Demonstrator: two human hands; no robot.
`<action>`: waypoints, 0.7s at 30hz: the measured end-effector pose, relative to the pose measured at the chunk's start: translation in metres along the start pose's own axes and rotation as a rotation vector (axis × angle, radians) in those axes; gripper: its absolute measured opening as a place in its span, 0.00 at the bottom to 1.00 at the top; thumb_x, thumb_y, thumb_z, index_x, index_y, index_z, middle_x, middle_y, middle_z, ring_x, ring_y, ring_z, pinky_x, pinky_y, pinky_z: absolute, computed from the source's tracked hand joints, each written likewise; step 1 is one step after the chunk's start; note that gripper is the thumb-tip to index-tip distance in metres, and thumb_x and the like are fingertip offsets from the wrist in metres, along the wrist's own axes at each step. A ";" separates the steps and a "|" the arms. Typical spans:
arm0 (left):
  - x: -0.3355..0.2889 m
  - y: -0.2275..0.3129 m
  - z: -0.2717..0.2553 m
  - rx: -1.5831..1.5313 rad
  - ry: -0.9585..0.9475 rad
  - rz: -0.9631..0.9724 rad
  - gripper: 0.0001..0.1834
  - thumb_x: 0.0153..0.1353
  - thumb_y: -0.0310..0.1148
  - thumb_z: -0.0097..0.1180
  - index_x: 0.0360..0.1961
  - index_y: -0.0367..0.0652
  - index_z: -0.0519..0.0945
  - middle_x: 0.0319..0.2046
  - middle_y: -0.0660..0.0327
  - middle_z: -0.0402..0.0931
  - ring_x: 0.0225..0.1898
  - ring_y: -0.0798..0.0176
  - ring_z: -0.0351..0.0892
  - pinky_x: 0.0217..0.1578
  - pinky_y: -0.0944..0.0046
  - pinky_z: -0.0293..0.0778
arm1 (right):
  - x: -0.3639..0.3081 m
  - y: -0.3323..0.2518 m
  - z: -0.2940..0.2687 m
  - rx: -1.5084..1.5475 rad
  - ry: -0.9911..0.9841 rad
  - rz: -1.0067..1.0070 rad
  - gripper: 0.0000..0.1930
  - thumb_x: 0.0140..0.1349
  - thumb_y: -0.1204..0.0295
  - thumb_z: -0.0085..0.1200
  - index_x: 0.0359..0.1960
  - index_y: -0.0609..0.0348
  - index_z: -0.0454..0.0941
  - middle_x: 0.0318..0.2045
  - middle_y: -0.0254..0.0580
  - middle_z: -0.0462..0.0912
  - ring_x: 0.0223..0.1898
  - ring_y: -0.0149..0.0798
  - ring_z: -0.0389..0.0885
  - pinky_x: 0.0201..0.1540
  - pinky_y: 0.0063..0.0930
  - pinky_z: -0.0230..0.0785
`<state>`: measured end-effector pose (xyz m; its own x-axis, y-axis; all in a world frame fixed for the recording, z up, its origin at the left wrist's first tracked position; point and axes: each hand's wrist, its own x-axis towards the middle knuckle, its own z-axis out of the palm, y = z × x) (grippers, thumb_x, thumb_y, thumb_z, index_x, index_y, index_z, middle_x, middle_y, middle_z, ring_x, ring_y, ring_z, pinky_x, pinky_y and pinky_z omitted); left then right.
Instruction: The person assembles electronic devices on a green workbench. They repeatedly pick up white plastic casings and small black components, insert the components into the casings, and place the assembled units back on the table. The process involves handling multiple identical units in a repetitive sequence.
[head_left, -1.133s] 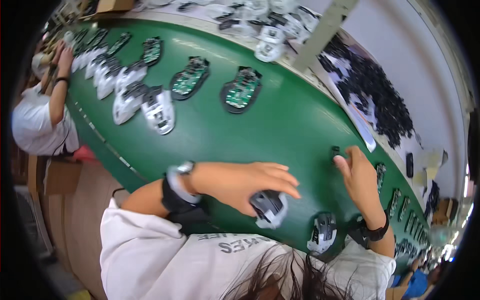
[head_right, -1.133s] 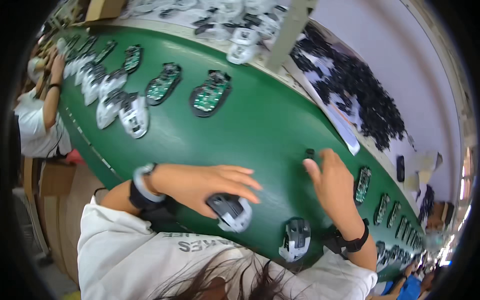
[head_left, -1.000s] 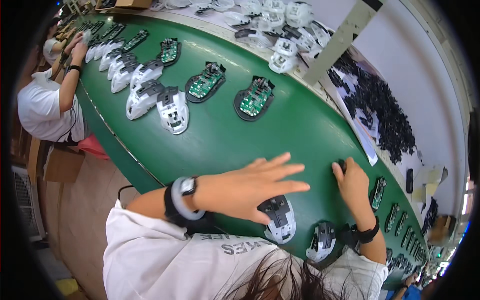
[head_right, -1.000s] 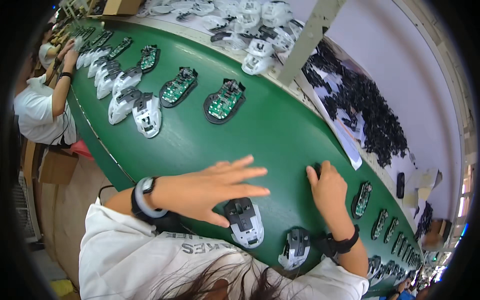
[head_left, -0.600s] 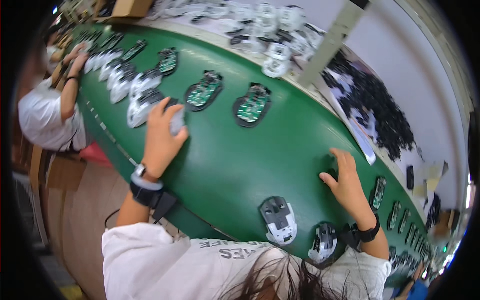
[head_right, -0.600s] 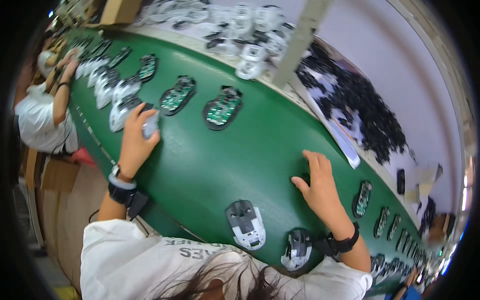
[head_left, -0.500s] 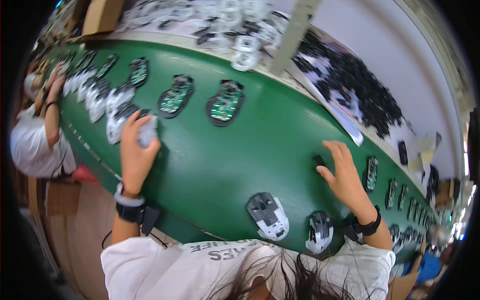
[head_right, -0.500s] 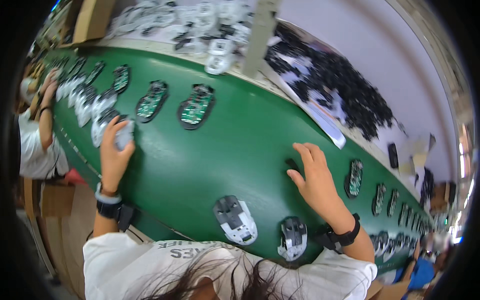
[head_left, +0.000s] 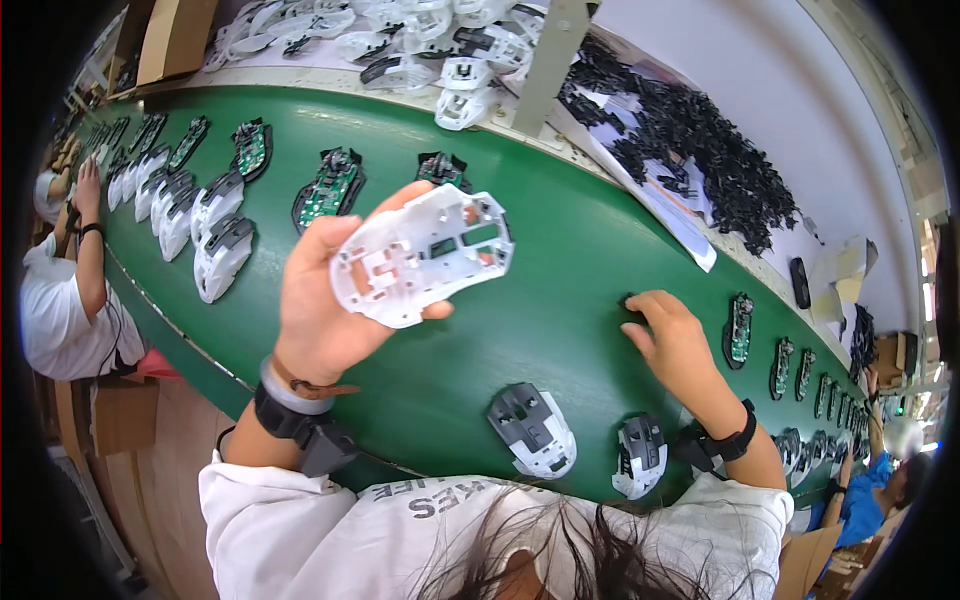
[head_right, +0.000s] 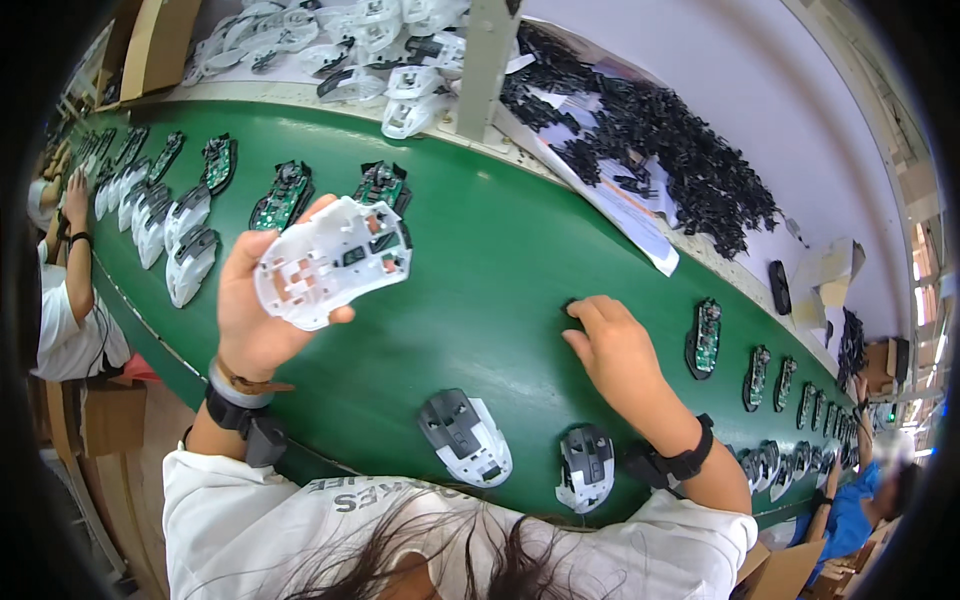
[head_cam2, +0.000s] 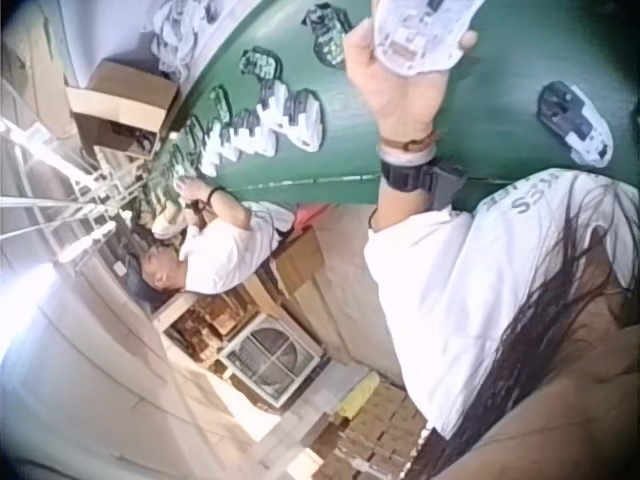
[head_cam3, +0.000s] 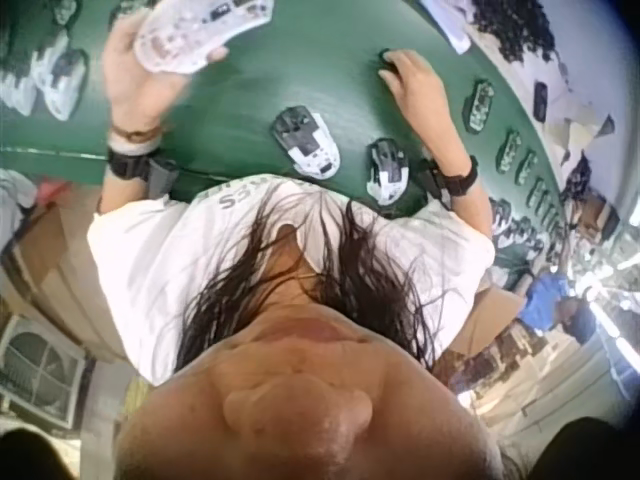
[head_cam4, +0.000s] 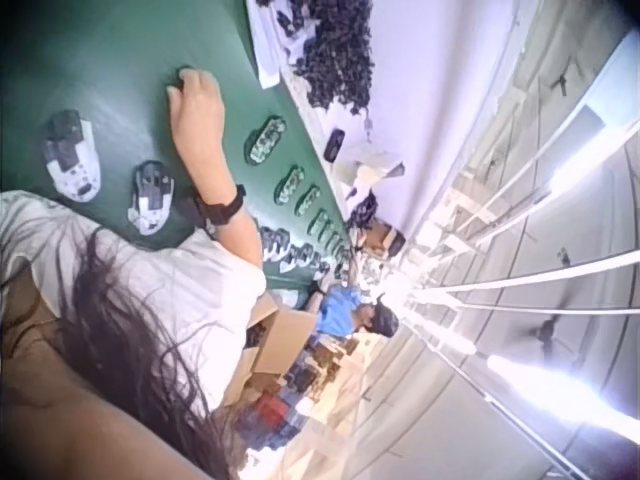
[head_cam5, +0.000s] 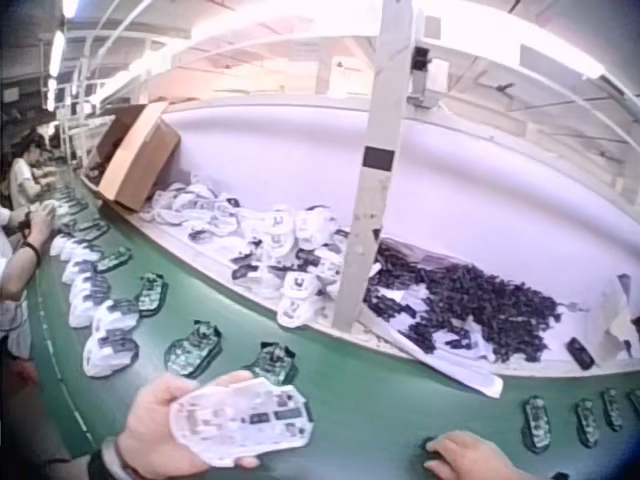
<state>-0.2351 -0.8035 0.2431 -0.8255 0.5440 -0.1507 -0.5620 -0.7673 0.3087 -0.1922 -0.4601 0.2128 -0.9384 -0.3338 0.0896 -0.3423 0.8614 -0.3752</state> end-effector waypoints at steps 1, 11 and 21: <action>0.002 -0.003 -0.003 -0.052 0.003 -0.014 0.32 0.63 0.48 0.43 0.66 0.46 0.60 0.63 0.49 0.62 0.60 0.39 0.65 0.44 0.36 0.76 | 0.000 0.003 0.001 -0.005 0.001 0.010 0.10 0.54 0.78 0.56 0.39 0.62 0.75 0.37 0.48 0.77 0.42 0.51 0.76 0.43 0.39 0.71; 0.005 -0.023 -0.007 -0.063 -0.014 -0.036 0.31 0.65 0.52 0.43 0.65 0.48 0.63 0.63 0.49 0.61 0.61 0.43 0.65 0.51 0.41 0.71 | 0.055 -0.094 -0.034 0.255 0.337 -0.478 0.10 0.46 0.83 0.61 0.32 0.61 0.76 0.34 0.43 0.77 0.37 0.42 0.77 0.36 0.31 0.72; -0.002 -0.027 -0.005 0.114 -0.028 0.013 0.32 0.66 0.52 0.40 0.63 0.41 0.63 0.57 0.55 0.70 0.55 0.56 0.71 0.56 0.49 0.66 | 0.102 -0.121 0.005 0.172 0.299 -0.765 0.13 0.43 0.79 0.57 0.34 0.59 0.76 0.26 0.36 0.75 0.31 0.38 0.73 0.30 0.32 0.64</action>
<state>-0.2184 -0.7858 0.2300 -0.8299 0.5447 -0.1203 -0.5404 -0.7315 0.4158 -0.2460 -0.5998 0.2626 -0.4315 -0.6662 0.6083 -0.9004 0.3595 -0.2450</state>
